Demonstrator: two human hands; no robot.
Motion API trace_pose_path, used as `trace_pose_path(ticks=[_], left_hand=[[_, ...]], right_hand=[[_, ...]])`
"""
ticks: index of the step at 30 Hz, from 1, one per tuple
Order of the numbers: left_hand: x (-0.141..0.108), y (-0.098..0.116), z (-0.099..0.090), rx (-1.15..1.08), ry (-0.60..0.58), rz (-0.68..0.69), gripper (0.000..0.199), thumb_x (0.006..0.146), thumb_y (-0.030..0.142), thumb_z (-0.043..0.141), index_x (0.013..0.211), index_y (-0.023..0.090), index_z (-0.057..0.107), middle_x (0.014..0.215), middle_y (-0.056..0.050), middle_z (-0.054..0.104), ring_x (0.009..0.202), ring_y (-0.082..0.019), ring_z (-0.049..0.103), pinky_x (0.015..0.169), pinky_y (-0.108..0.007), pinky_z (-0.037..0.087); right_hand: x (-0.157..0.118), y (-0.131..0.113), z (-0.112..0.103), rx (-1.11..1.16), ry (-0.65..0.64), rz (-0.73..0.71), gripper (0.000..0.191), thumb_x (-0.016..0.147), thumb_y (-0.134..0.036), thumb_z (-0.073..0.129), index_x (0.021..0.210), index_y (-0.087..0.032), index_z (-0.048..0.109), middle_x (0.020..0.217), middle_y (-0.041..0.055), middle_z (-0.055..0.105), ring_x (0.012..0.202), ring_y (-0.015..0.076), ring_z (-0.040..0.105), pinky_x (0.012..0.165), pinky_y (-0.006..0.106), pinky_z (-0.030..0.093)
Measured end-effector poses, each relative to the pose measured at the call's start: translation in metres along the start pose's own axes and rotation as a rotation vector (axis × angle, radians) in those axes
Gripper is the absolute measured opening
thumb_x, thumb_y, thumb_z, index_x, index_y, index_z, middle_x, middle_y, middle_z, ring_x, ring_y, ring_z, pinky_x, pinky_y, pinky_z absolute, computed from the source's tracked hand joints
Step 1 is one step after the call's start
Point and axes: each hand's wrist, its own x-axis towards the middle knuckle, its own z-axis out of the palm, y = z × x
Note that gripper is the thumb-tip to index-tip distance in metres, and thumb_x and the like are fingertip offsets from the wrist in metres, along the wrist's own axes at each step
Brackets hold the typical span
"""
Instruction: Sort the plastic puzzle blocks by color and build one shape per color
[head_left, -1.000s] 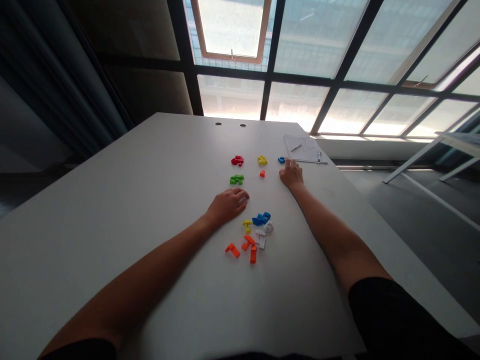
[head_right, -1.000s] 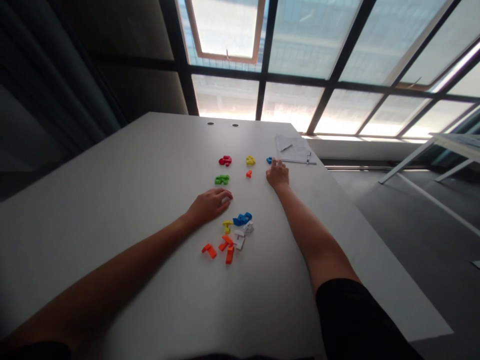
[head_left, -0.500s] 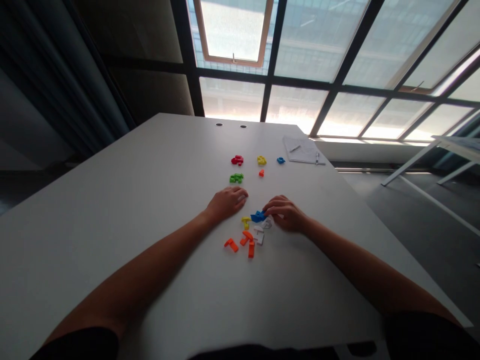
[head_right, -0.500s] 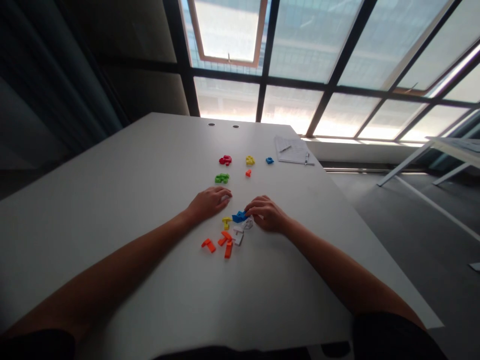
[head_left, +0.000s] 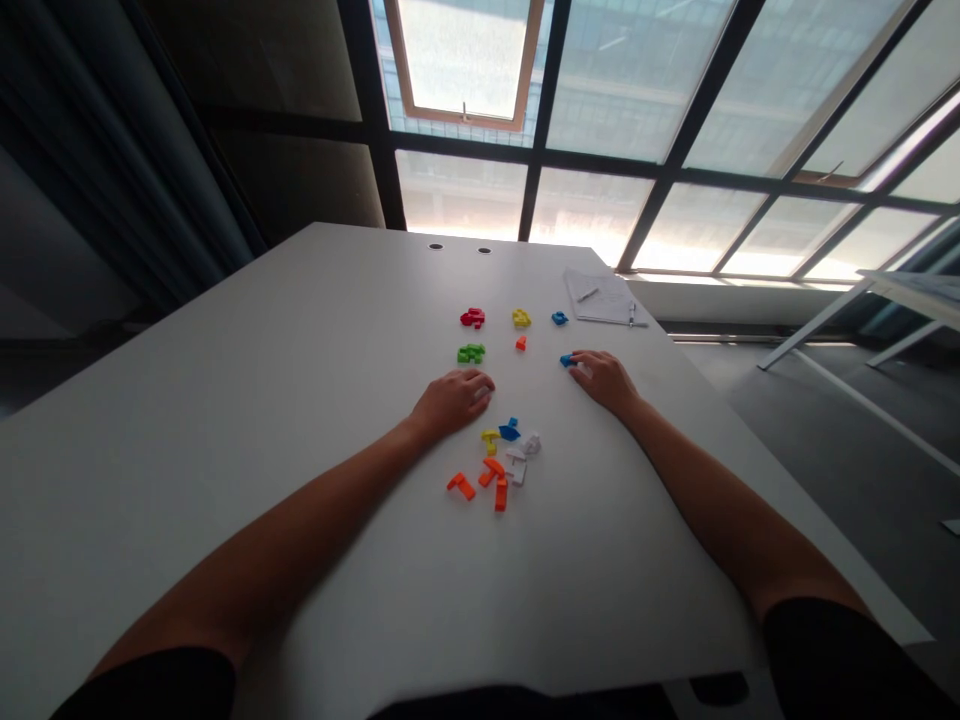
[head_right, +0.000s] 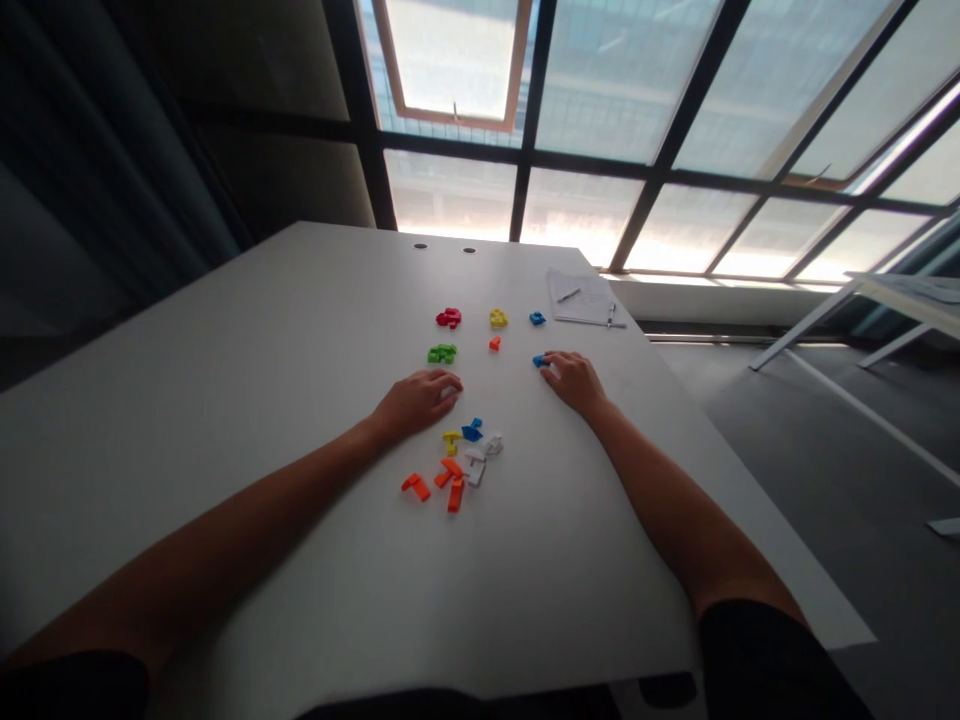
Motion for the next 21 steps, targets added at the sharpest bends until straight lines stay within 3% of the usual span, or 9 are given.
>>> trace_pose_path(ticks=[6,14,21], left_hand=[[0.0,0.002,0.0,0.005,0.009,0.004,0.026,0.101,0.037,0.053,0.117,0.029,0.073,0.13,-0.004,0.073,0.112,-0.026,0.069,0.085,-0.035,0.059],[0.0,0.002,0.001,-0.002,0.021,-0.008,0.025,0.101,0.036,0.054,0.117,0.029,0.073,0.129,-0.003,0.073,0.112,-0.025,0.069,0.087,-0.034,0.059],[0.0,0.002,0.0,-0.032,0.007,-0.008,0.025,0.1,0.036,0.055,0.116,0.029,0.073,0.129,-0.004,0.073,0.112,-0.024,0.07,0.088,-0.034,0.059]], right_hand=[[0.032,0.002,0.012,-0.129,-0.032,0.044,0.039,0.098,-0.013,0.054,0.129,-0.018,0.076,0.134,0.0114,0.073,0.12,0.0278,0.066,0.111,0.039,0.048],[0.09,-0.011,0.042,-0.128,0.031,0.175,0.033,0.1,-0.018,0.058,0.129,-0.02,0.074,0.127,0.0135,0.074,0.113,0.0286,0.068,0.099,0.037,0.052],[0.121,-0.003,0.057,-0.179,0.048,0.257,0.029,0.1,-0.023,0.057,0.121,-0.018,0.077,0.125,0.0154,0.073,0.111,0.03,0.067,0.097,0.038,0.051]])
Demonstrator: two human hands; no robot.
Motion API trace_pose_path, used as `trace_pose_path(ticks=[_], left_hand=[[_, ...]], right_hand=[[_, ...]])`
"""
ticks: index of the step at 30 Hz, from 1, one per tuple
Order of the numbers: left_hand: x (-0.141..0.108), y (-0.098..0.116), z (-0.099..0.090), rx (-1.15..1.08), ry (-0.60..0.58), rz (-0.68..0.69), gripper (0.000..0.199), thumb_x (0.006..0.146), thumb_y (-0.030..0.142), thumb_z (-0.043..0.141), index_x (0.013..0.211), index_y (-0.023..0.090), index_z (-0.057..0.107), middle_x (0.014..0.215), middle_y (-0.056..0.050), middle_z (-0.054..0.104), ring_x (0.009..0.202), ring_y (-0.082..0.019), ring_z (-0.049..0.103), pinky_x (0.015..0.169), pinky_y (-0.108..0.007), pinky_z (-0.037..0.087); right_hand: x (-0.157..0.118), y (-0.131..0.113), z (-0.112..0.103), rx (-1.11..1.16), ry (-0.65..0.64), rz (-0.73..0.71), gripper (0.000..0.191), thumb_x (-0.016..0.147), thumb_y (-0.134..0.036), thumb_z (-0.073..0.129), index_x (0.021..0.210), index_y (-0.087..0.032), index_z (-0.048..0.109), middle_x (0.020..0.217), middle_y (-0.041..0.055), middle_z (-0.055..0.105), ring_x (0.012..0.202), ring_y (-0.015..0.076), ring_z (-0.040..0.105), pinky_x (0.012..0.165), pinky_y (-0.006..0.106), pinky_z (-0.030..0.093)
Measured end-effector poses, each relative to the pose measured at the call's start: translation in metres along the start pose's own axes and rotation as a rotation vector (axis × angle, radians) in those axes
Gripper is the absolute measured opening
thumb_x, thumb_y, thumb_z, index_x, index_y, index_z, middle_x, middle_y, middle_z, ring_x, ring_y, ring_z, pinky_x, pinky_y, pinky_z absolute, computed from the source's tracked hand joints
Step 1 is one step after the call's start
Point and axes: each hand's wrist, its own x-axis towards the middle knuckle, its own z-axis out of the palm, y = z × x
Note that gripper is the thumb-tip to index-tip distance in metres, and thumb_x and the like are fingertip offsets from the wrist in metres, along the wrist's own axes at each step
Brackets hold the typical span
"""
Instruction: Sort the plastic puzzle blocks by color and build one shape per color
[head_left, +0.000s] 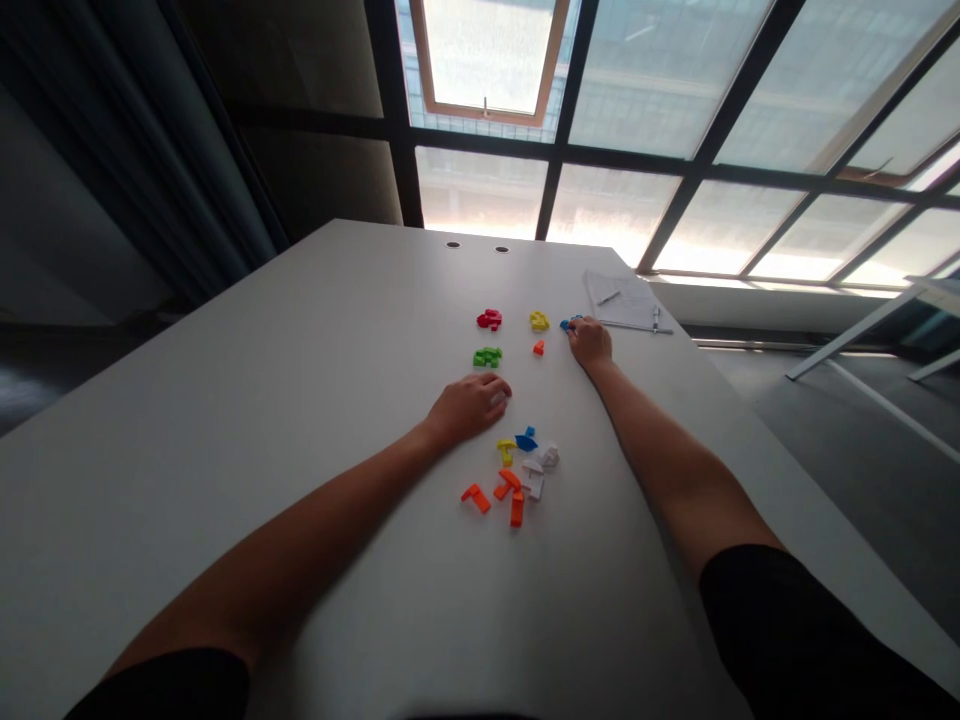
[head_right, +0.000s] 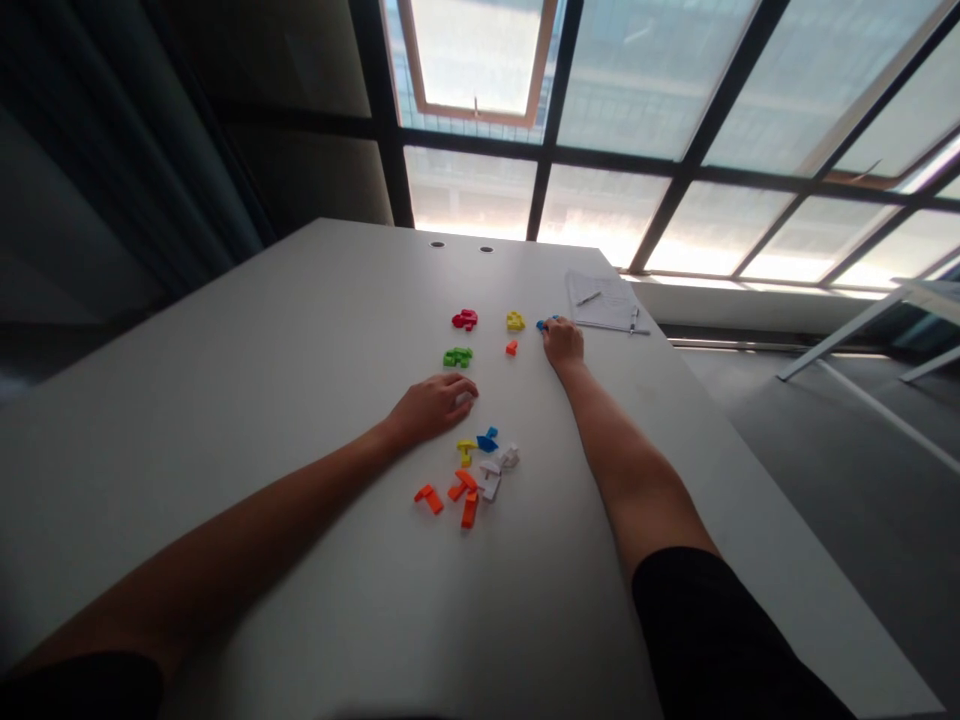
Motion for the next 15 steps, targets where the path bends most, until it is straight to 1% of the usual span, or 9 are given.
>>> trace_pose_path(ticks=[5,8,10,12,14,15], left_hand=[[0.0,-0.001,0.0,-0.019,-0.001,0.003,0.026,0.1,0.036,0.054,0.116,0.029,0.073,0.13,-0.004,0.073,0.114,-0.024,0.069,0.091,-0.034,0.058],[0.0,-0.001,0.0,-0.023,-0.003,0.007,0.026,0.101,0.037,0.054,0.116,0.029,0.073,0.13,-0.003,0.073,0.114,-0.024,0.069,0.09,-0.034,0.059],[-0.001,-0.002,0.0,-0.024,-0.003,0.012,0.026,0.101,0.037,0.054,0.116,0.029,0.074,0.13,-0.004,0.073,0.114,-0.024,0.069,0.09,-0.034,0.059],[-0.001,-0.003,0.001,-0.024,-0.002,0.018,0.027,0.102,0.037,0.053,0.117,0.029,0.074,0.13,-0.004,0.073,0.115,-0.024,0.069,0.09,-0.034,0.059],[-0.001,-0.003,0.002,-0.021,0.001,0.025,0.027,0.102,0.037,0.053,0.117,0.029,0.074,0.131,-0.004,0.073,0.115,-0.024,0.069,0.091,-0.034,0.058],[-0.001,-0.004,0.002,-0.017,0.002,0.028,0.027,0.102,0.037,0.053,0.117,0.029,0.074,0.131,-0.004,0.073,0.115,-0.024,0.069,0.091,-0.035,0.058]], right_hand=[[0.001,0.004,0.004,-0.015,0.046,0.061,0.039,0.097,-0.023,0.057,0.131,-0.017,0.074,0.127,0.0188,0.068,0.115,0.0341,0.064,0.099,0.043,0.05],[-0.007,0.002,0.002,0.029,0.09,0.055,0.052,0.094,-0.022,0.057,0.145,-0.015,0.062,0.128,0.0203,0.067,0.115,0.0357,0.063,0.1,0.046,0.05],[-0.014,-0.002,-0.001,0.078,0.106,0.02,0.058,0.092,-0.022,0.058,0.15,-0.012,0.056,0.129,0.0216,0.066,0.116,0.0363,0.063,0.101,0.048,0.051],[-0.024,-0.006,-0.004,0.128,0.102,-0.026,0.055,0.09,-0.021,0.058,0.145,-0.01,0.058,0.127,0.0219,0.067,0.115,0.0362,0.063,0.101,0.049,0.051],[-0.039,-0.01,-0.01,0.191,0.089,-0.109,0.044,0.09,-0.019,0.057,0.133,-0.011,0.065,0.12,0.02,0.069,0.107,0.034,0.065,0.1,0.049,0.052],[-0.048,-0.012,-0.014,0.232,0.085,-0.178,0.037,0.09,-0.018,0.056,0.126,-0.013,0.068,0.115,0.0182,0.07,0.102,0.0321,0.066,0.099,0.049,0.053]])
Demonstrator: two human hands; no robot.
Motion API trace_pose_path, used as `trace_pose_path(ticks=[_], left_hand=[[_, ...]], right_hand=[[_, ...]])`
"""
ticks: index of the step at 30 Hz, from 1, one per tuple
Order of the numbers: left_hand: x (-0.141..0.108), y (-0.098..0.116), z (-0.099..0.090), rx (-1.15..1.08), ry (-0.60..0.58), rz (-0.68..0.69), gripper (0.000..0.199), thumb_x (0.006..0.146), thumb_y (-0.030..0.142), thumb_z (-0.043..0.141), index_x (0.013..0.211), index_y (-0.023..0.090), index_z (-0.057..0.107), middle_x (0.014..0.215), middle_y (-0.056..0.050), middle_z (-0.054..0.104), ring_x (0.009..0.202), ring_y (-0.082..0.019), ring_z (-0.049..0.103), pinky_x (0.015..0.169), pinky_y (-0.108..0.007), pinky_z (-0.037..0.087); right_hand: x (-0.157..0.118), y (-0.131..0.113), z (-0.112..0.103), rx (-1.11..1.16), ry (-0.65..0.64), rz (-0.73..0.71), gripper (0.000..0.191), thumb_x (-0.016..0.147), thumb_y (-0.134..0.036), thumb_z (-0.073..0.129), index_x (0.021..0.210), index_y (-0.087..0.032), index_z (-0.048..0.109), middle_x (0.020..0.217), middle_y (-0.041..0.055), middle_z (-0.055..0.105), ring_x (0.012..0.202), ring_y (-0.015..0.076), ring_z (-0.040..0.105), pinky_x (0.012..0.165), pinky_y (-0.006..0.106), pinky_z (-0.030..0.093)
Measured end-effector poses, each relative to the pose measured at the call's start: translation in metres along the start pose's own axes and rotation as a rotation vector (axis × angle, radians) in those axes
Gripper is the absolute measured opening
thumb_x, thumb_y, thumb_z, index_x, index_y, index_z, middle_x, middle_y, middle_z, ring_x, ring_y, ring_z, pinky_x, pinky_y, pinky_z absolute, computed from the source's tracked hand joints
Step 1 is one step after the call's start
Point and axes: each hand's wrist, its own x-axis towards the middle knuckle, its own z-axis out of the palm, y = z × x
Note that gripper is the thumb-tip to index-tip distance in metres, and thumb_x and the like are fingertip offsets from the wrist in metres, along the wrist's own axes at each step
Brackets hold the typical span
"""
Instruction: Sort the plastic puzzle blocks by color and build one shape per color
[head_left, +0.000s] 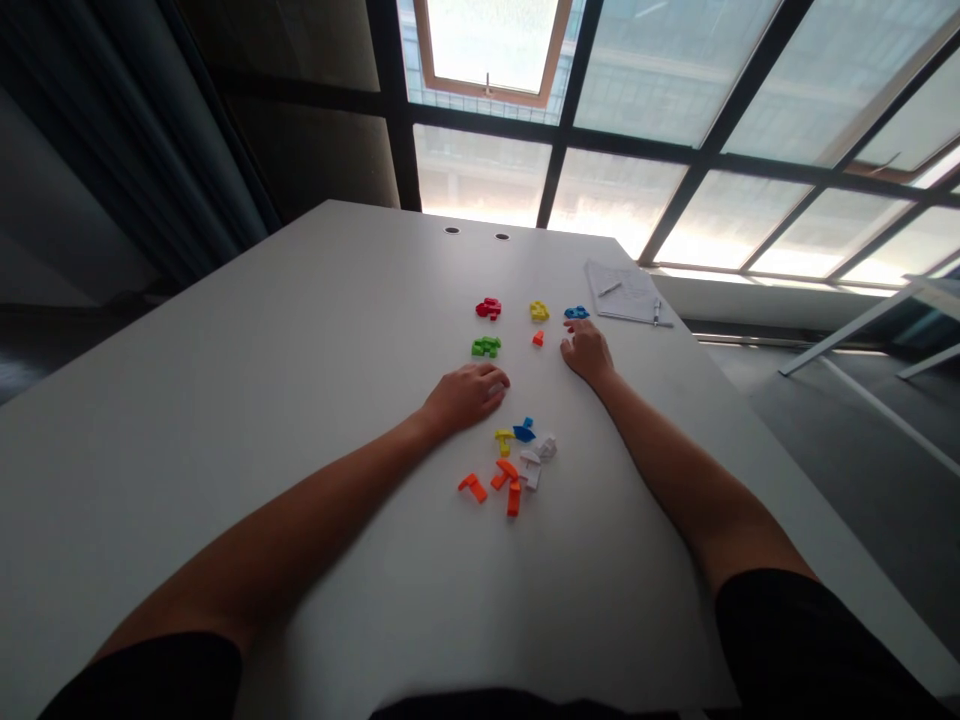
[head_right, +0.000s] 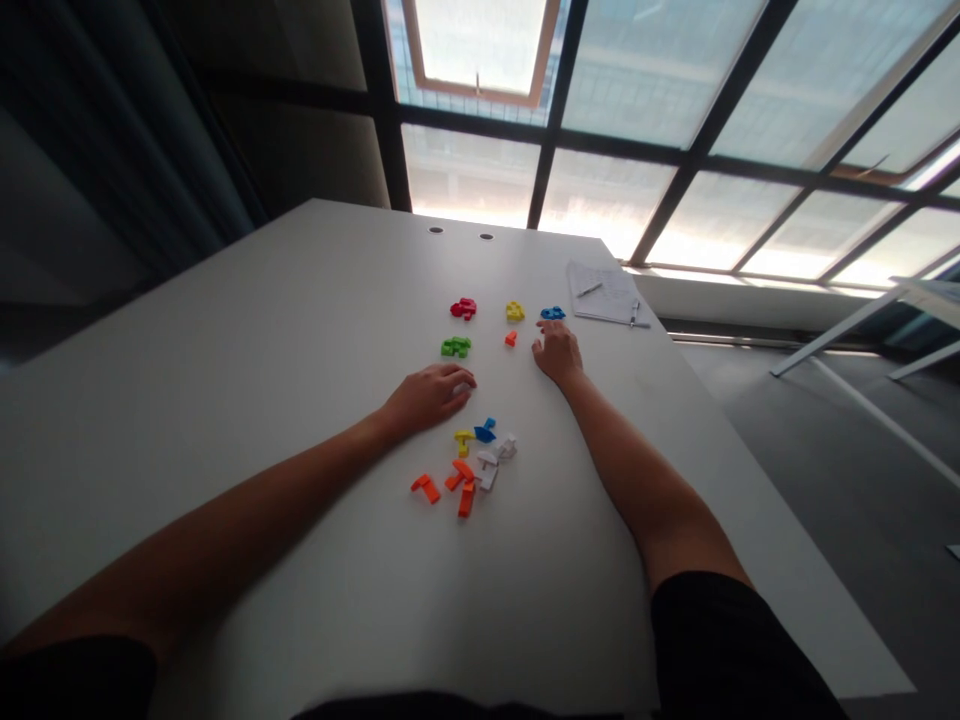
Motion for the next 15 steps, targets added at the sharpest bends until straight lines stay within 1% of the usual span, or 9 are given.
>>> trace_pose_path(ticks=[2,3,4,5,6,8,10,12,15], left_hand=[[0.0,0.0,0.001,0.009,0.004,0.005,0.027,0.103,0.037,0.052,0.117,0.029,0.074,0.131,-0.003,0.073,0.115,-0.024,0.069,0.091,-0.035,0.058],[0.0,0.0,0.001,0.013,0.007,0.006,0.027,0.103,0.038,0.052,0.117,0.029,0.073,0.131,-0.003,0.073,0.115,-0.024,0.069,0.092,-0.035,0.058],[0.0,0.0,0.001,0.016,0.011,0.007,0.027,0.103,0.038,0.051,0.117,0.029,0.073,0.131,-0.003,0.073,0.115,-0.024,0.068,0.092,-0.036,0.058],[0.0,0.0,0.001,0.019,0.014,0.007,0.027,0.103,0.037,0.051,0.117,0.029,0.073,0.131,-0.004,0.073,0.115,-0.024,0.068,0.093,-0.036,0.058],[0.0,0.0,0.001,0.02,0.015,0.007,0.027,0.103,0.037,0.052,0.117,0.029,0.073,0.131,-0.004,0.073,0.116,-0.024,0.068,0.094,-0.036,0.058],[0.0,0.001,0.0,0.023,0.015,0.004,0.027,0.103,0.037,0.052,0.118,0.029,0.073,0.131,-0.003,0.073,0.116,-0.024,0.068,0.094,-0.036,0.058],[0.0,0.001,0.0,0.026,0.013,0.001,0.028,0.103,0.038,0.052,0.118,0.029,0.073,0.131,-0.003,0.073,0.115,-0.024,0.068,0.094,-0.036,0.058],[0.0,0.001,0.0,0.03,0.013,-0.003,0.028,0.103,0.038,0.052,0.119,0.029,0.073,0.131,-0.004,0.073,0.116,-0.024,0.068,0.094,-0.035,0.058],[0.0,0.0,0.001,0.03,0.014,-0.007,0.029,0.103,0.038,0.052,0.12,0.03,0.073,0.132,-0.004,0.073,0.117,-0.024,0.068,0.096,-0.035,0.057]], right_hand=[[-0.022,-0.011,-0.012,0.116,-0.017,-0.19,0.027,0.094,-0.017,0.053,0.113,-0.018,0.071,0.108,0.0143,0.072,0.095,0.0284,0.067,0.098,0.047,0.053],[-0.034,-0.018,-0.02,0.185,-0.032,-0.303,0.025,0.097,-0.018,0.052,0.111,-0.02,0.072,0.107,0.0127,0.073,0.096,0.0273,0.068,0.098,0.047,0.053],[-0.047,-0.025,-0.029,0.257,-0.048,-0.407,0.023,0.1,-0.02,0.052,0.111,-0.021,0.072,0.107,0.0119,0.074,0.099,0.027,0.068,0.098,0.046,0.053],[-0.06,-0.033,-0.037,0.326,-0.057,-0.477,0.024,0.102,-0.023,0.051,0.113,-0.022,0.073,0.108,0.0113,0.074,0.102,0.0269,0.068,0.098,0.046,0.052],[-0.072,-0.041,-0.046,0.388,-0.111,-0.536,0.026,0.105,-0.024,0.05,0.118,-0.023,0.072,0.112,0.0109,0.075,0.105,0.0262,0.068,0.099,0.046,0.052],[-0.091,-0.055,-0.06,0.523,-0.219,-0.606,0.031,0.109,-0.026,0.046,0.128,-0.026,0.071,0.122,0.011,0.075,0.111,0.0249,0.069,0.101,0.046,0.051],[-0.101,-0.066,-0.068,0.603,-0.295,-0.636,0.034,0.112,-0.027,0.044,0.13,-0.027,0.072,0.126,0.0109,0.075,0.112,0.024,0.069,0.101,0.046,0.051],[-0.102,-0.071,-0.07,0.629,-0.346,-0.655,0.035,0.112,-0.029,0.044,0.126,-0.027,0.076,0.125,0.0107,0.076,0.11,0.0239,0.069,0.101,0.046,0.051],[-0.096,-0.07,-0.068,0.641,-0.404,-0.66,0.034,0.111,-0.033,0.047,0.122,-0.026,0.079,0.123,0.0105,0.078,0.11,0.0245,0.069,0.102,0.046,0.052]])
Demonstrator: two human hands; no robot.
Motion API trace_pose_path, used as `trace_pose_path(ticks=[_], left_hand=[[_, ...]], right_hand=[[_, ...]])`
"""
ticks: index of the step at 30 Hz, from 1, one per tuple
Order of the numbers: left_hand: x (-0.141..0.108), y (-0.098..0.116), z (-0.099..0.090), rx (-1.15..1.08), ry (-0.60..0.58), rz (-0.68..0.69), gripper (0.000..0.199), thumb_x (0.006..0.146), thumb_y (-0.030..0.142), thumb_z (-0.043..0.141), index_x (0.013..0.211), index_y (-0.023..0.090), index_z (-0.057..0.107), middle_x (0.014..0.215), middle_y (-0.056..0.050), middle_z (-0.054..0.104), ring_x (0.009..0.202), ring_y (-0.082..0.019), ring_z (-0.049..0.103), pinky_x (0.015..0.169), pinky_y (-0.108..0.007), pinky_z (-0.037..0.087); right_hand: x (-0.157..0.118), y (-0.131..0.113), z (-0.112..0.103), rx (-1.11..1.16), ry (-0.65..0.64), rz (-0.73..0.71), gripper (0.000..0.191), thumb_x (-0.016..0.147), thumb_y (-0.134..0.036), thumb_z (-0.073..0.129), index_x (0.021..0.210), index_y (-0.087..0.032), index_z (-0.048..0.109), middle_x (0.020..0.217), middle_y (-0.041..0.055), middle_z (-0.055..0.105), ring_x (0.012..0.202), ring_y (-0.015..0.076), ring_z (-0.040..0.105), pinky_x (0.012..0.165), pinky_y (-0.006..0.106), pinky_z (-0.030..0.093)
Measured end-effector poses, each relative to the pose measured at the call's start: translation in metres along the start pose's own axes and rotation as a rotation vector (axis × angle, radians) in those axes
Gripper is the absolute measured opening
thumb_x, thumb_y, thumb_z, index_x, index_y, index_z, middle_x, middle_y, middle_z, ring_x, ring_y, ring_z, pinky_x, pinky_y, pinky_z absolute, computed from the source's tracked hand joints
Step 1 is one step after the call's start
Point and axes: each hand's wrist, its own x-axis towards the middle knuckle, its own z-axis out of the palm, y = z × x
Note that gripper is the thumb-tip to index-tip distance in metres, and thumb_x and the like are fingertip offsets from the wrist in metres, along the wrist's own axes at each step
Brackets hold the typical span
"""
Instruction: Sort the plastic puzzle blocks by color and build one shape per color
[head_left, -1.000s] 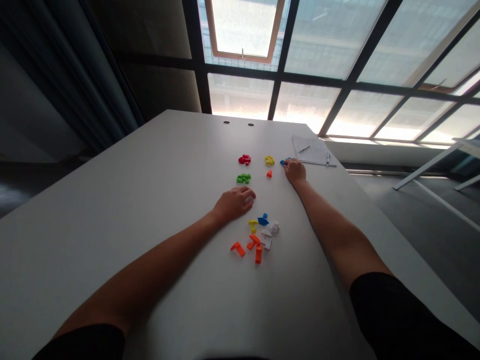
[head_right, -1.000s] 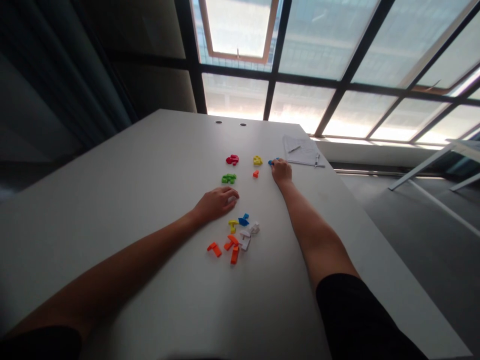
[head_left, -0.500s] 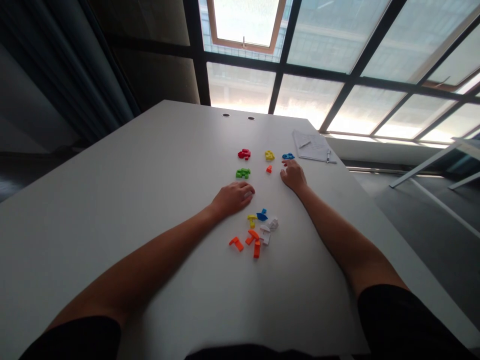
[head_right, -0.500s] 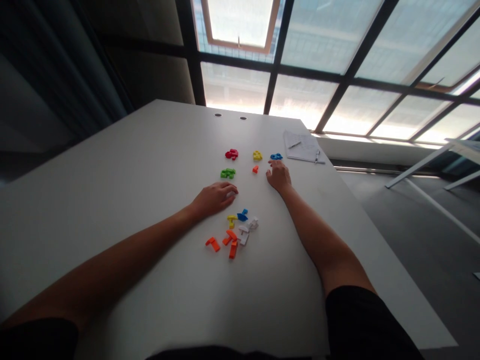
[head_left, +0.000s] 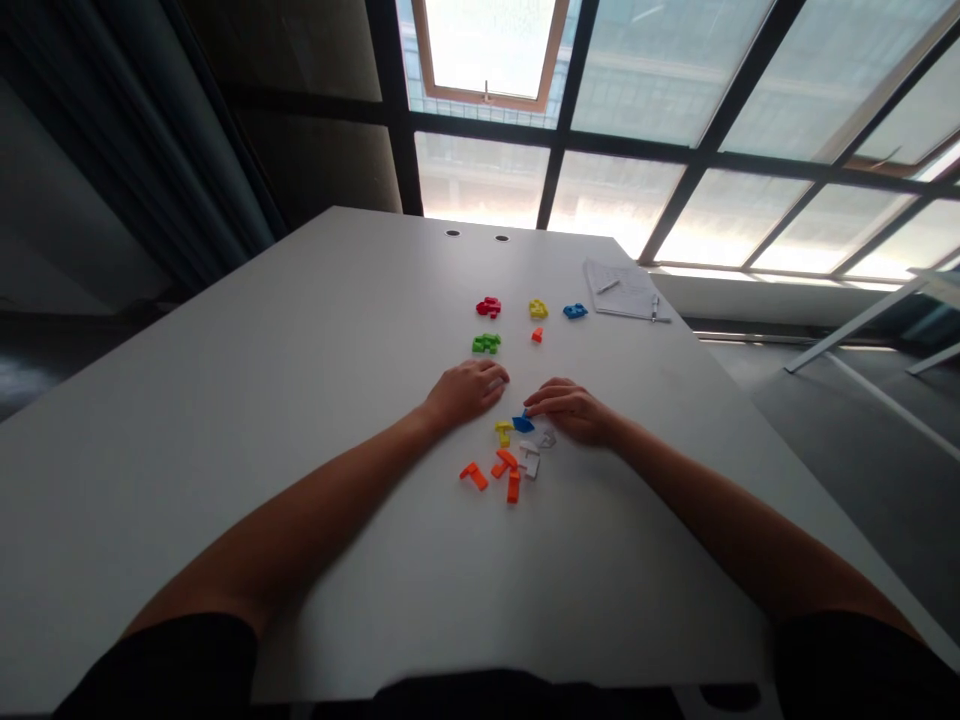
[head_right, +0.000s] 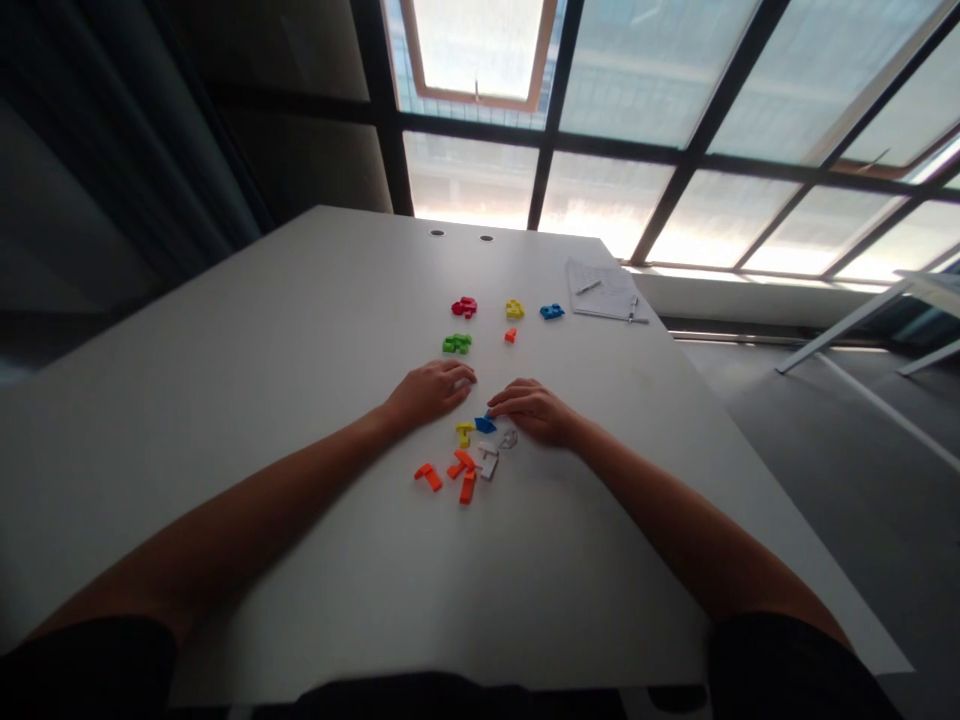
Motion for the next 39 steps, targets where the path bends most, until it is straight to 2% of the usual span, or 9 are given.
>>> trace_pose_path(ticks=[5,11,14,18,20,22,28,33,39], left_hand=[[0.0,-0.001,-0.001,-0.009,-0.014,0.003,0.029,0.102,0.037,0.052,0.12,0.03,0.074,0.134,-0.003,0.073,0.118,-0.024,0.068,0.097,-0.035,0.057],[0.0,0.0,-0.003,-0.031,-0.013,-0.002,0.03,0.102,0.037,0.051,0.119,0.029,0.075,0.134,-0.004,0.073,0.119,-0.024,0.068,0.096,-0.037,0.058],[0.0,0.001,-0.002,-0.027,-0.013,-0.006,0.029,0.102,0.036,0.052,0.119,0.029,0.075,0.134,-0.004,0.073,0.119,-0.024,0.068,0.097,-0.036,0.058],[0.0,0.002,-0.001,-0.009,-0.014,-0.009,0.028,0.1,0.034,0.054,0.119,0.029,0.074,0.132,-0.004,0.073,0.118,-0.025,0.068,0.095,-0.035,0.058],[0.001,0.002,-0.002,-0.001,-0.013,-0.009,0.028,0.1,0.034,0.054,0.118,0.029,0.074,0.131,-0.004,0.073,0.117,-0.025,0.068,0.094,-0.035,0.058],[0.001,0.003,-0.002,0.004,-0.009,-0.012,0.028,0.1,0.034,0.053,0.118,0.029,0.074,0.13,-0.005,0.073,0.116,-0.025,0.068,0.093,-0.035,0.058],[0.001,0.004,-0.003,0.009,-0.009,-0.013,0.026,0.1,0.035,0.054,0.117,0.029,0.073,0.13,-0.004,0.073,0.114,-0.025,0.069,0.091,-0.035,0.058],[0.001,0.004,-0.004,0.01,-0.011,-0.015,0.027,0.1,0.034,0.053,0.117,0.029,0.073,0.13,-0.004,0.073,0.115,-0.025,0.069,0.091,-0.035,0.058],[0.0,0.003,-0.003,0.004,-0.014,-0.021,0.027,0.1,0.035,0.054,0.118,0.03,0.073,0.13,-0.005,0.073,0.115,-0.025,0.069,0.091,-0.034,0.058]], right_hand=[[-0.01,0.023,-0.013,-0.11,0.062,0.133,0.028,0.105,-0.038,0.057,0.119,-0.026,0.079,0.119,0.0092,0.079,0.111,0.0255,0.07,0.103,0.045,0.053],[-0.036,0.069,-0.04,-0.491,0.21,0.538,0.03,0.097,-0.049,0.069,0.107,-0.022,0.079,0.103,0.0105,0.08,0.101,0.0288,0.071,0.099,0.044,0.052],[-0.042,0.087,-0.05,-0.594,0.238,0.654,0.03,0.098,-0.045,0.067,0.109,-0.02,0.078,0.098,0.0102,0.078,0.097,0.0288,0.07,0.096,0.042,0.052],[-0.039,0.102,-0.057,-0.655,0.241,0.71,0.028,0.099,-0.027,0.06,0.121,-0.02,0.075,0.12,0.0117,0.077,0.11,0.0294,0.068,0.102,0.043,0.05],[-0.035,0.107,-0.059,-0.718,0.303,0.794,0.037,0.096,-0.016,0.055,0.129,-0.018,0.072,0.132,0.014,0.073,0.117,0.0309,0.066,0.103,0.044,0.049],[-0.03,0.11,-0.059,-0.78,0.377,0.878,0.043,0.094,-0.014,0.053,0.134,-0.015,0.068,0.132,0.0173,0.071,0.119,0.0328,0.065,0.102,0.045,0.05],[-0.017,0.109,-0.051,-0.818,0.331,0.83,0.039,0.098,-0.039,0.061,0.127,-0.016,0.071,0.119,0.0164,0.074,0.108,0.034,0.066,0.098,0.045,0.049],[-0.005,0.124,-0.056,-0.831,0.255,0.85,0.03,0.098,-0.034,0.06,0.117,-0.018,0.078,0.117,0.0166,0.074,0.107,0.0321,0.066,0.096,0.042,0.05],[0.012,0.154,-0.068,-0.774,0.314,0.969,0.034,0.096,-0.036,0.064,0.121,-0.018,0.078,0.119,0.0148,0.077,0.11,0.0307,0.069,0.098,0.039,0.051]])
